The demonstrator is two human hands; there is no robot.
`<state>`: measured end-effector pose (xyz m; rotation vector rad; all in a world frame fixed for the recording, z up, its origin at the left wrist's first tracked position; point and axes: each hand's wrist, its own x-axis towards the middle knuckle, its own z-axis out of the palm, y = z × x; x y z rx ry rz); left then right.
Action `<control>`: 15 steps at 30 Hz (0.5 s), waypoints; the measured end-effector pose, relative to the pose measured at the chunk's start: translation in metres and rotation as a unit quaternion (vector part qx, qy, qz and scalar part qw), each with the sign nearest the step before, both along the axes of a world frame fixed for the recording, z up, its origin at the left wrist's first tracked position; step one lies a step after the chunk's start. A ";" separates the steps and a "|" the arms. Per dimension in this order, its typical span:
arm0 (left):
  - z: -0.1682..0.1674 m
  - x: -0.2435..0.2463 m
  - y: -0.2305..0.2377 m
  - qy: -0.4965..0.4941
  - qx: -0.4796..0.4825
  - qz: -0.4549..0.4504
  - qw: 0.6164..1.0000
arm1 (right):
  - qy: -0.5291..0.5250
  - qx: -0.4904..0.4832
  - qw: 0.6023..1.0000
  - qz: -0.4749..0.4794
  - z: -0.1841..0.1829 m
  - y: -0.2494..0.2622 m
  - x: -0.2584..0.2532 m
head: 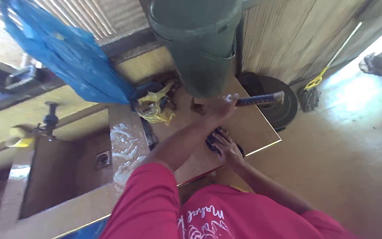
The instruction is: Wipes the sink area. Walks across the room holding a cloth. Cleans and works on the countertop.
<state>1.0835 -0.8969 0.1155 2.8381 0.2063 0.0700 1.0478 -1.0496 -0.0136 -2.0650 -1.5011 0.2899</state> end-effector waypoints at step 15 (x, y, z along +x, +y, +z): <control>-0.023 0.024 0.002 0.019 -0.007 0.046 0.999 | -0.023 0.016 1.000 0.011 0.001 -0.001 0.002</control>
